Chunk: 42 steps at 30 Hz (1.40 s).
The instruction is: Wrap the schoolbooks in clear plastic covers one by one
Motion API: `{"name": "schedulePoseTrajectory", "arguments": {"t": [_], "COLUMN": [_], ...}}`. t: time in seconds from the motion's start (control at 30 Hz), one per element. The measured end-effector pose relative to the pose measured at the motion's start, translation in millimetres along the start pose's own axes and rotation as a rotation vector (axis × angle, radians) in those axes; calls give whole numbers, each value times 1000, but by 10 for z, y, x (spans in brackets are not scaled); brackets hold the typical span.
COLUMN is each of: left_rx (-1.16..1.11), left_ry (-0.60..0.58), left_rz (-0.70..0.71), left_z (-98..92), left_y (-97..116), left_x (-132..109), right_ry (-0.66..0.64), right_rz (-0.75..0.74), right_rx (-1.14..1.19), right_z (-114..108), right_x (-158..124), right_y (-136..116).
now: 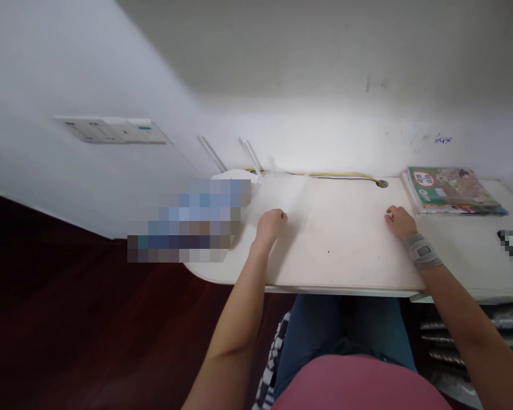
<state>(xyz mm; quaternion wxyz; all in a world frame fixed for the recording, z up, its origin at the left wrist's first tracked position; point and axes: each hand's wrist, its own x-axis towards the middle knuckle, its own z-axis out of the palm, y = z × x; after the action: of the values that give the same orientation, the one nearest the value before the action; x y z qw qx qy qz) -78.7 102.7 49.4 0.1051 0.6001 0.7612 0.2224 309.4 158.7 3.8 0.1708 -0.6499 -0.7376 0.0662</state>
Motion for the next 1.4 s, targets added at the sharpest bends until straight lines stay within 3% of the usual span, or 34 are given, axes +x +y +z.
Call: {"name": "schedulePoseTrajectory", "arguments": {"t": [0.1,0.17,0.2,0.3,0.4,0.5,0.6,0.67,0.77,0.87,0.93,1.03,1.17,1.4], "left_rx": [-33,-101,-172,-552,-875,-1025,-1031,-1013,-852,-425,-119,153,306,375], "left_ry": [65,99,91,46,41,101,250,314,185,62,50,77,123,93], "left_rz": [-6,10,58,257,301,232,135,43,-63,-124,-146,-57,36,-10], "left_z": [-41,-39,-47,-154,-356,-467,-393,-286,-109,78,200,334,365,299], "left_y": [265,577,754,1226,1421,1312,1025,789,432,161,53,-23,-56,-52], "left_x": [-123,-266,-362,-724,-1079,-1276,-1301,-1275,-1248,-1274,-1312,-1350,-1331,-1295], "right_ry": [-40,-56,-21,155,440,649,712,737,713,569,437,213,33,35], "right_rz": [-103,-208,-278,-292,-199,-173,-135,-119,-173,-280,-341,-375,-388,-376], "right_rx": [40,107,250,590,599,348,49,-77,-165,-185,-194,-232,-255,-252], "right_z": [90,223,293,386,180,-219,-544,-636,-595,-424,-295,-152,-99,-89], "right_x": [-234,-467,-591,-899,-1029,-1060,-1132,-1229,-1436,-1668,-1787,-1858,-1795,-1708], "right_y": [-340,-689,-872,-1285,-1331,-1092,-792,-614,-396,-244,-165,-54,36,-70]}}
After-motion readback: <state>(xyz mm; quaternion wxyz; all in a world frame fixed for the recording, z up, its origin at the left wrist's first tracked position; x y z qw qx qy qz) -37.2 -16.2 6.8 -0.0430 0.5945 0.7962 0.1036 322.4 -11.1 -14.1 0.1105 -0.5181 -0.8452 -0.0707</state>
